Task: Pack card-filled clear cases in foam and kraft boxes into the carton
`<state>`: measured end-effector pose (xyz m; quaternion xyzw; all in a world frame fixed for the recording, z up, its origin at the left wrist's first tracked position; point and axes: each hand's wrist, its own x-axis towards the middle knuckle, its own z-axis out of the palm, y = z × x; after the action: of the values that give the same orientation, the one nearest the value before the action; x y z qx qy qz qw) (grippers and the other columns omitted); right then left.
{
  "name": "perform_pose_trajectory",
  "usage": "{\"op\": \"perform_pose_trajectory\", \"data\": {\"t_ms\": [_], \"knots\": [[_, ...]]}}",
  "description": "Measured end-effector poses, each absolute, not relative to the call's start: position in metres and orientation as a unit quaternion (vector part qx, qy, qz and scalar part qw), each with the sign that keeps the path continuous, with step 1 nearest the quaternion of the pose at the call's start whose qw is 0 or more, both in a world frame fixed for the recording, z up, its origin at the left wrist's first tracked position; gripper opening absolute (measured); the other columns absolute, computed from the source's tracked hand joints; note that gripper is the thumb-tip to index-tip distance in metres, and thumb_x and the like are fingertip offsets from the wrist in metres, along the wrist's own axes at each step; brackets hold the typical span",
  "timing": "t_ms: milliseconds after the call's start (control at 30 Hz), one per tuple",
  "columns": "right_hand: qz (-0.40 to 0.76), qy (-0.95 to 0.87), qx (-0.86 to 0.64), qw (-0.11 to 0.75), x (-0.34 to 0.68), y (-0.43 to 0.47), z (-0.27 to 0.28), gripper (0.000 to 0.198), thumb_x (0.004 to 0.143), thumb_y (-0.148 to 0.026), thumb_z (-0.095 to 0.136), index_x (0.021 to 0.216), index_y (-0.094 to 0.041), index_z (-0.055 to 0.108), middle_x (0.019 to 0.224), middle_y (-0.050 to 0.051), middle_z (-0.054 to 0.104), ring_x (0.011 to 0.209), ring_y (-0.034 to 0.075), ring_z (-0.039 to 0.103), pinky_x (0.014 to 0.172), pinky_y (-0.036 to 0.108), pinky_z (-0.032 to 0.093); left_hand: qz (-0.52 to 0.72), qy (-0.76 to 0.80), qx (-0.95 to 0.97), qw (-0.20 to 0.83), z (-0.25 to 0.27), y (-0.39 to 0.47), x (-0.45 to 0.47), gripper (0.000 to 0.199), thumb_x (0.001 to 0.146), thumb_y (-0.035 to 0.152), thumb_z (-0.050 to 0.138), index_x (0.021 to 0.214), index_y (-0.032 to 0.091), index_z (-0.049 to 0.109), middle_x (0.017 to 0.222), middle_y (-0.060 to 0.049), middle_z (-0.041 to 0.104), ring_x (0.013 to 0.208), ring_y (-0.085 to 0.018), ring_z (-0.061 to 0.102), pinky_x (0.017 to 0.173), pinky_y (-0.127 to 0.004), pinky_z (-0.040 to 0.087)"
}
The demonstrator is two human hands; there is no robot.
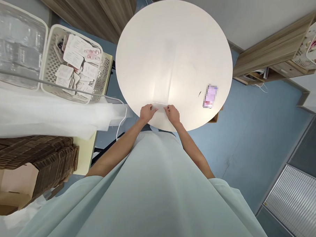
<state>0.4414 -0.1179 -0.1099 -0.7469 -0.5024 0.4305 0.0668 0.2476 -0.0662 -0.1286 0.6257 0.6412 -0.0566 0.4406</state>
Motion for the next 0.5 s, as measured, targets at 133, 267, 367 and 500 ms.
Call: {"op": "perform_pose_trajectory", "data": {"t_ms": [133,267,367,500], "knots": [[0.432,-0.458,-0.774,0.073,0.44,-0.106,-0.118,0.032,0.115,-0.037,0.058,0.137,-0.017,0.069,0.131,0.012,0.075,0.11,0.024,0.076,0.099,0.036,0.061,-0.069,0.638,0.64,0.421,-0.135,-0.061,0.255,0.03,0.104,0.051,0.063,0.108,0.023,0.072,0.109,-0.016,0.076,0.105,-0.038,0.073,0.097,-0.053,0.059],[0.383,-0.482,-0.784,0.084,0.437,-0.101,-0.122,0.045,0.111,-0.03,0.06,0.154,-0.017,0.059,0.149,0.018,0.067,0.125,0.028,0.073,0.102,0.044,0.065,-0.046,0.634,0.684,0.357,-0.131,-0.06,0.262,0.052,0.104,0.037,0.064,0.15,0.014,0.059,0.149,-0.026,0.066,0.137,-0.044,0.066,0.114,-0.058,0.055],[0.325,-0.574,-0.746,0.091,0.434,-0.099,-0.125,0.048,0.109,-0.017,0.054,0.157,-0.016,0.059,0.165,0.021,0.058,0.15,0.032,0.06,0.115,0.049,0.061,-0.019,0.544,0.772,0.327,-0.13,-0.058,0.265,0.061,0.104,0.019,0.055,0.164,0.011,0.049,0.173,-0.026,0.049,0.162,-0.04,0.046,0.13,-0.058,0.042],[0.325,-0.658,-0.677,0.059,0.436,-0.102,-0.129,0.05,0.111,-0.008,0.038,0.152,-0.016,0.065,0.168,0.019,0.06,0.158,0.029,0.055,0.129,0.054,0.051,-0.039,0.444,0.822,0.355,-0.136,-0.051,0.264,0.06,0.105,0.008,0.037,0.162,0.01,0.056,0.174,-0.022,0.052,0.165,-0.034,0.047,0.136,-0.056,0.038]]}}
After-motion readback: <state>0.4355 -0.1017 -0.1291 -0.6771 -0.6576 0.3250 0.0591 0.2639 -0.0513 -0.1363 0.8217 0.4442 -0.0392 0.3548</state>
